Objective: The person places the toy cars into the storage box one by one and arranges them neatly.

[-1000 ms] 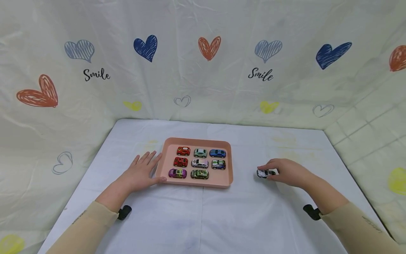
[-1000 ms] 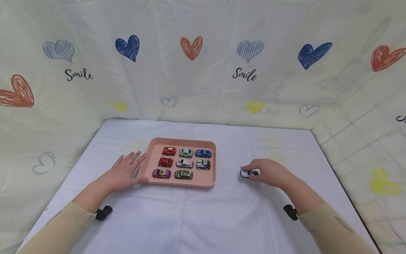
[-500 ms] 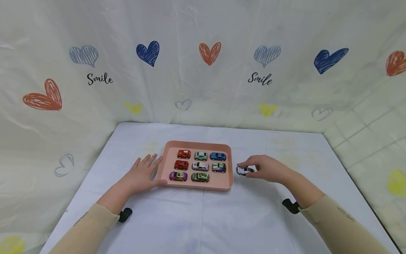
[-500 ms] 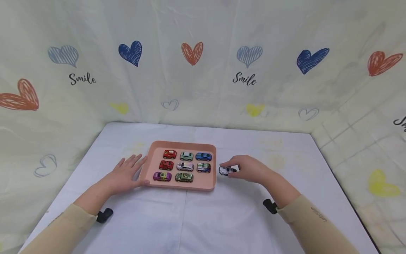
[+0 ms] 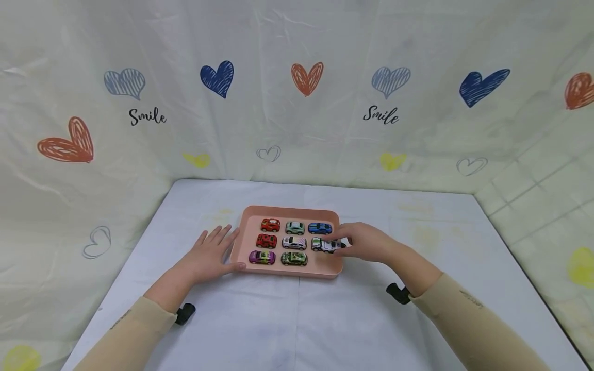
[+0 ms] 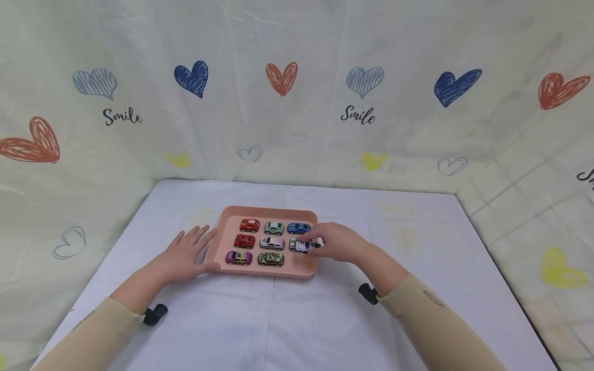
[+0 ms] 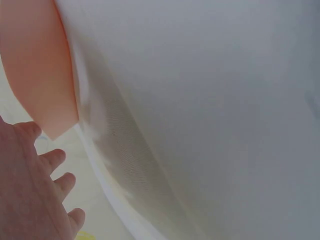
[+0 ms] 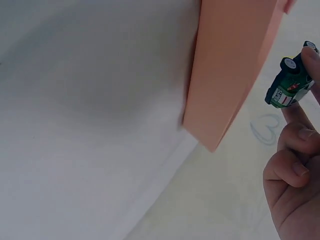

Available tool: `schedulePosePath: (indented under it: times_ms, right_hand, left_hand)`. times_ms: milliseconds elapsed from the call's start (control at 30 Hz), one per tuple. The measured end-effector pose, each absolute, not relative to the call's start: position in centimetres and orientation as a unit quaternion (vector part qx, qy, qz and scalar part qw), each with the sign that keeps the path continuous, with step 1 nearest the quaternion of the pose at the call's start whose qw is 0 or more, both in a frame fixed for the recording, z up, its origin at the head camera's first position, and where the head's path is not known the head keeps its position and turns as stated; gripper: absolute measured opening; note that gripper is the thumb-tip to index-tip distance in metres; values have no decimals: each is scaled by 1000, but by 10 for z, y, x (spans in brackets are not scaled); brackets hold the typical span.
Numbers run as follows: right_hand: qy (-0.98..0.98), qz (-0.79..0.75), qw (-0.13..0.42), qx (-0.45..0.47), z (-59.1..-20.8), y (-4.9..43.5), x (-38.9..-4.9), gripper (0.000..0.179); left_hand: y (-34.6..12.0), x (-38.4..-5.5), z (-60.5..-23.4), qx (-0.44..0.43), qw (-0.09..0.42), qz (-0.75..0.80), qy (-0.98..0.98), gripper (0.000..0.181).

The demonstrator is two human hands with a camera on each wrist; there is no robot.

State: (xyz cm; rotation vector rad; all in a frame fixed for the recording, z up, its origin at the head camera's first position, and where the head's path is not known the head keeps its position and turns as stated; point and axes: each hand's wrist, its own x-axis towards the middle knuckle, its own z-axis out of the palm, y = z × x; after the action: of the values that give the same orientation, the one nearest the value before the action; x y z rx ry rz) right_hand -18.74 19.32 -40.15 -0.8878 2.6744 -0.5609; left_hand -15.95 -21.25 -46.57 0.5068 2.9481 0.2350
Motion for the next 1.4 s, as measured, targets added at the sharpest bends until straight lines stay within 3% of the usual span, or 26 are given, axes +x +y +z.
schedulePosePath:
  times_ms: [200, 667, 1100, 1400]
  right_hand:
    - [932, -134, 147, -302, -409, 177, -185, 40]
    - [934, -38, 120, -334, -435, 161, -184, 36]
    - [936, -1, 91, -341, -439, 158, -181, 35]
    - [935, -22, 82, -345, -435, 160, -178, 36]
  left_hand:
    - [-213, -163, -472, 167, 67, 82, 980, 112]
    - [-212, -164, -474, 167, 66, 72, 981, 113]
    - [-206, -157, -461, 171, 66, 80, 980, 111]
    - [-210, -161, -472, 173, 63, 77, 980, 113]
